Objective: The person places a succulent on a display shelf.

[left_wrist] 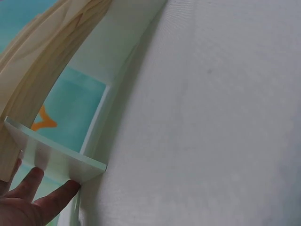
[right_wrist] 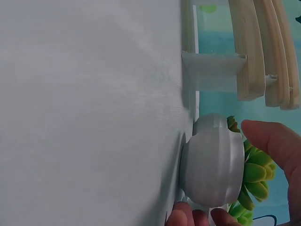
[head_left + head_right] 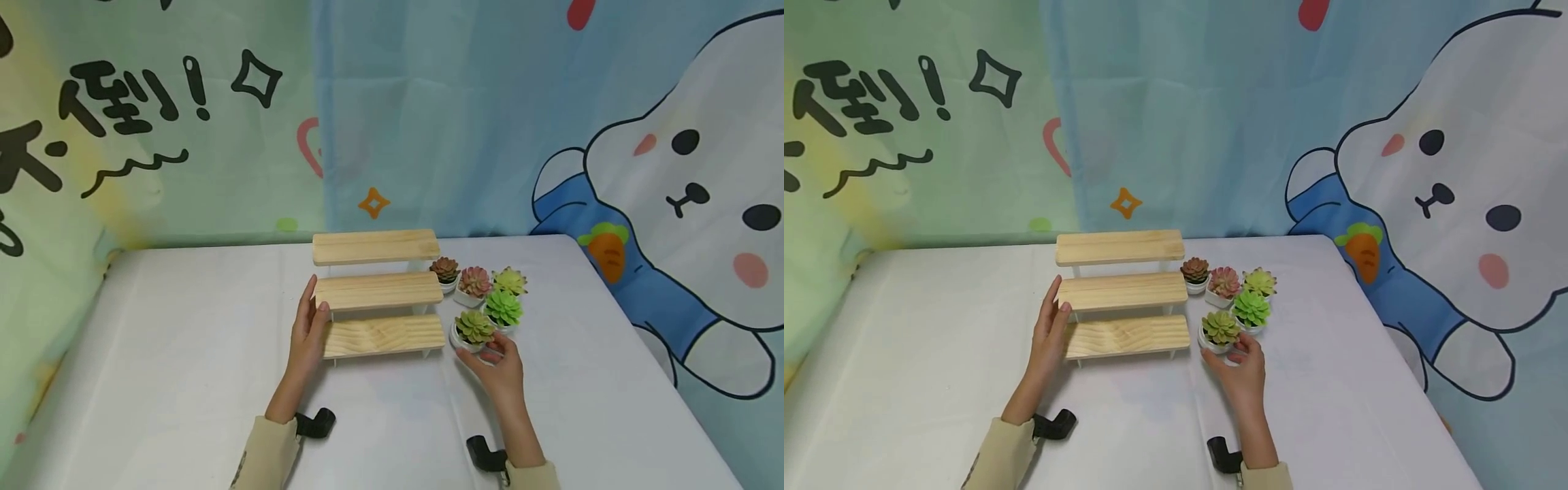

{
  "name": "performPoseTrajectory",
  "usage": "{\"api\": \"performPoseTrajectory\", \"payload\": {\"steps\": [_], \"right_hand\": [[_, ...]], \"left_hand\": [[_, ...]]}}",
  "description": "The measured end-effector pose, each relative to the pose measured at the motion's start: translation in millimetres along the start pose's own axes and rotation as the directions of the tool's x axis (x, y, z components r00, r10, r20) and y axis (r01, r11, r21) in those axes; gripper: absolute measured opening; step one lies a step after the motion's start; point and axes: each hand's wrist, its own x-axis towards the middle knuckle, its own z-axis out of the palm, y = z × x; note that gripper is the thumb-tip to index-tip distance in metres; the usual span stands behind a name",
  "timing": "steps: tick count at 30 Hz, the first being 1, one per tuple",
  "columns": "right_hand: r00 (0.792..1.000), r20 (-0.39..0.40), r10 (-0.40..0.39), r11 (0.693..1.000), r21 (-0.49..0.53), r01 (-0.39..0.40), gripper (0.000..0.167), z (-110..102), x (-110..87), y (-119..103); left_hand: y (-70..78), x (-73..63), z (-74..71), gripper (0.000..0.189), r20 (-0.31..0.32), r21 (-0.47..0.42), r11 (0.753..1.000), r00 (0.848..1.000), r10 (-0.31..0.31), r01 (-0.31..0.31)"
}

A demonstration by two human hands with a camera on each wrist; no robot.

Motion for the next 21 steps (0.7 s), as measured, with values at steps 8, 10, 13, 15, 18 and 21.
{"api": "performPoseTrajectory", "payload": {"steps": [8, 10, 13, 15, 18, 21], "right_hand": [[0.997, -0.041, -0.060, 0.993, -0.104, 0.055, 0.075, 6.2, 11.0, -0.5], [0.996, -0.053, -0.070, 0.991, -0.115, 0.064, 0.074, 6.8, 11.7, -0.5], [0.996, -0.054, -0.073, 0.990, -0.123, 0.066, 0.075, 5.8, 11.6, -0.9], [0.996, -0.047, -0.071, 0.990, -0.125, 0.065, 0.077, 5.7, 11.4, -1.3], [0.997, -0.044, -0.069, 0.990, -0.124, 0.063, 0.077, 5.9, 11.1, -1.5], [0.996, -0.051, -0.069, 0.990, -0.126, 0.062, 0.077, 5.8, 11.8, -1.0]], "left_hand": [[-1.3, -0.4, -1.0, 0.052, 0.007, 0.002, 1.000, 1.000, 0.004, -0.004], [-2.1, -0.5, -1.1, 0.052, 0.013, 0.004, 1.000, 1.000, 0.004, -0.004], [-2.1, -0.5, -0.4, 0.052, 0.012, 0.007, 1.000, 1.000, 0.015, -0.015], [-1.5, -0.7, -0.3, 0.052, 0.008, 0.011, 1.000, 1.000, 0.024, -0.024], [-0.5, -1.5, -0.8, 0.052, 0.004, 0.023, 0.999, 1.000, 0.026, -0.026], [-0.4, -1.1, -0.6, 0.052, 0.006, 0.029, 0.999, 1.000, 0.023, -0.023]]}}
